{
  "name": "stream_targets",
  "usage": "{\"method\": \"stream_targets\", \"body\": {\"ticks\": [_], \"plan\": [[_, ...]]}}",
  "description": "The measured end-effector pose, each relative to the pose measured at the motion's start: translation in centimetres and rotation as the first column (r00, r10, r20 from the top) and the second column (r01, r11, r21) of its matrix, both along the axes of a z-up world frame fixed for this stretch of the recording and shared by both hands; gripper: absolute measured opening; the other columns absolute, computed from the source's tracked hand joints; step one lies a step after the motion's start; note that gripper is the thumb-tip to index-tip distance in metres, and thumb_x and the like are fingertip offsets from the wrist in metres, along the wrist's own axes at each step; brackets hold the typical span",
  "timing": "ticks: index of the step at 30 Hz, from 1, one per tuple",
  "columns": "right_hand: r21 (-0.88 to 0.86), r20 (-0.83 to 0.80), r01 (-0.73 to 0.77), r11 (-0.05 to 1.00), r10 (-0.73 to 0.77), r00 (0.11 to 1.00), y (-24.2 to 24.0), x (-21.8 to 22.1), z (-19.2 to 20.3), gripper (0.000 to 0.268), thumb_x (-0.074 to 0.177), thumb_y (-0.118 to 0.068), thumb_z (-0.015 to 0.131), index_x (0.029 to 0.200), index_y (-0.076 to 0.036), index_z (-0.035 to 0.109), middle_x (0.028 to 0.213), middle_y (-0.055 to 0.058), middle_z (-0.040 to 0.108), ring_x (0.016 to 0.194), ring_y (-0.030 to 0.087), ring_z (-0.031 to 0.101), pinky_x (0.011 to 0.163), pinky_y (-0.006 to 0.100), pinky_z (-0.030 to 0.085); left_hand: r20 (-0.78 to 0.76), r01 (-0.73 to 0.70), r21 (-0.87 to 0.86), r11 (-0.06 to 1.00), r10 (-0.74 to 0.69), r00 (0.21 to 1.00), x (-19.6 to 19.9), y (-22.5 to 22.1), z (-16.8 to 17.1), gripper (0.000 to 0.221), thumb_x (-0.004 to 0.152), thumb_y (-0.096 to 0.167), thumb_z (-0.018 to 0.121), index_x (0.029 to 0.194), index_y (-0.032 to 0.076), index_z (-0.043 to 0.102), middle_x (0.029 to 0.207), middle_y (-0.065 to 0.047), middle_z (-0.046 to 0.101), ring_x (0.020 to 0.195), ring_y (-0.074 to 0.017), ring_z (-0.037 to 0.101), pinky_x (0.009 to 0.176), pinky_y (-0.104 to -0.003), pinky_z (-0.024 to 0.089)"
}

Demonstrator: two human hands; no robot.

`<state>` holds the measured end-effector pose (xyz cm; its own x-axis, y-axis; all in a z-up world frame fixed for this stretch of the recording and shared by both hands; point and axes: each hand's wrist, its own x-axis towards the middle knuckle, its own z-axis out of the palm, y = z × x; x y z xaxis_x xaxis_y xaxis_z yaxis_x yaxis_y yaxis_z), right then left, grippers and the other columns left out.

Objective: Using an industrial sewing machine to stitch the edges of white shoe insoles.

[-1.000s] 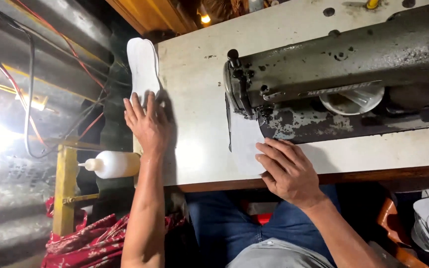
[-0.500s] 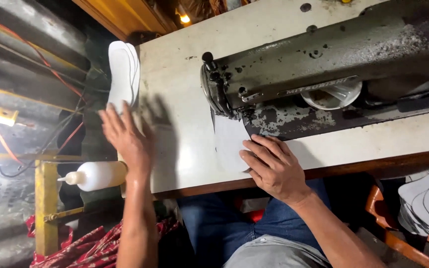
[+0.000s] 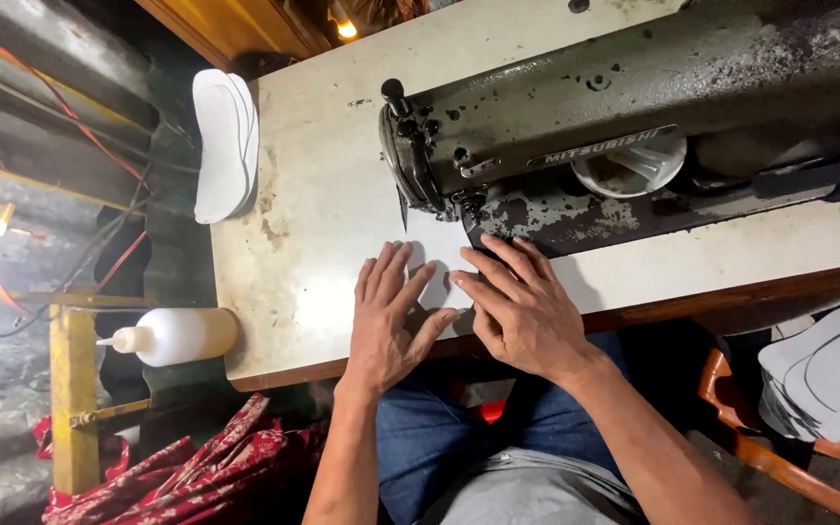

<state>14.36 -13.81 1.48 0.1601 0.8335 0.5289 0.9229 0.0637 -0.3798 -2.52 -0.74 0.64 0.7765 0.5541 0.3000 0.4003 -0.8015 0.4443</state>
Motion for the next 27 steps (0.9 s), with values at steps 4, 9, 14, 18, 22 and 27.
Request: {"method": "stream_targets", "body": {"ticks": [4, 9, 14, 18, 22, 27], "plan": [[-0.049, -0.053, -0.015, 0.999, 0.013, 0.999, -0.1, 0.0, 0.2, 0.034, 0.093, -0.017, 0.054, 0.123, -0.011, 0.071, 0.138, 0.014, 0.065, 0.142, 0.034, 0.048, 0.117, 0.055, 0.035, -0.029, -0.033, 0.084, 0.996, 0.035, 0.999, 0.1, -0.2, -0.4, 0.065, 0.085, 0.064, 0.071, 0.136, 0.023, 0.067, 0.148, -0.009, 0.057, 0.147, -0.031, 0.042, 0.123, -0.053, 0.029], [0.008, -0.012, 0.117, 0.993, -0.117, 0.993, 0.4, -0.2, -1.0, 0.035, 0.098, -0.023, 0.056, 0.128, -0.011, 0.07, 0.135, 0.012, 0.066, 0.14, 0.032, 0.05, 0.117, 0.05, 0.037, -0.044, -0.062, 0.122, 0.991, 0.068, 0.997, 0.4, -0.2, -0.5, 0.065, 0.087, 0.064, 0.069, 0.136, 0.023, 0.066, 0.148, -0.008, 0.057, 0.147, -0.0292, 0.043, 0.123, -0.051, 0.03], [-0.059, -0.001, 0.158, 0.986, -0.158, 0.987, 0.5, -0.3, -0.9, 0.039, 0.102, -0.028, 0.055, 0.131, -0.005, 0.067, 0.141, 0.017, 0.062, 0.144, 0.036, 0.046, 0.12, 0.053, 0.031, -0.043, -0.047, 0.114, 0.992, 0.052, 0.998, 0.7, 0.3, -0.5, 0.068, 0.085, 0.063, 0.072, 0.138, 0.022, 0.065, 0.148, -0.011, 0.057, 0.146, -0.0322, 0.043, 0.121, -0.054, 0.031], [-0.072, -0.023, 0.151, 0.986, -0.153, 0.988, 0.8, -0.3, -1.0, 0.041, 0.103, -0.029, 0.053, 0.134, -0.005, 0.065, 0.143, 0.018, 0.06, 0.145, 0.036, 0.043, 0.121, 0.054, 0.029, -0.048, -0.022, 0.115, 0.993, 0.027, 0.998, 0.8, 1.4, -0.5, 0.073, 0.08, 0.065, 0.076, 0.137, 0.021, 0.066, 0.146, -0.013, 0.059, 0.146, -0.0328, 0.044, 0.122, -0.055, 0.029], [-0.154, -0.001, 0.165, 0.974, -0.167, 0.986, 1.5, 0.2, -1.1, 0.043, 0.1, -0.033, 0.056, 0.133, -0.007, 0.066, 0.142, 0.016, 0.06, 0.145, 0.034, 0.043, 0.121, 0.053, 0.028, -0.055, -0.02, 0.117, 0.993, 0.027, 0.998, 1.0, 1.9, -0.4, 0.074, 0.08, 0.067, 0.074, 0.137, 0.021, 0.066, 0.148, -0.011, 0.058, 0.147, -0.0309, 0.043, 0.123, -0.052, 0.029], [-0.178, 0.0, 0.163, 0.971, -0.165, 0.986, 2.5, 0.9, -1.5, 0.044, 0.099, -0.036, 0.06, 0.131, -0.008, 0.066, 0.137, 0.016, 0.062, 0.145, 0.033, 0.044, 0.121, 0.052, 0.029, -0.076, -0.038, 0.121, 0.992, 0.047, 0.996, 1.0, 1.6, -0.2, 0.074, 0.082, 0.068, 0.071, 0.139, 0.022, 0.065, 0.148, -0.011, 0.057, 0.147, -0.0299, 0.043, 0.124, -0.051, 0.028]]}}
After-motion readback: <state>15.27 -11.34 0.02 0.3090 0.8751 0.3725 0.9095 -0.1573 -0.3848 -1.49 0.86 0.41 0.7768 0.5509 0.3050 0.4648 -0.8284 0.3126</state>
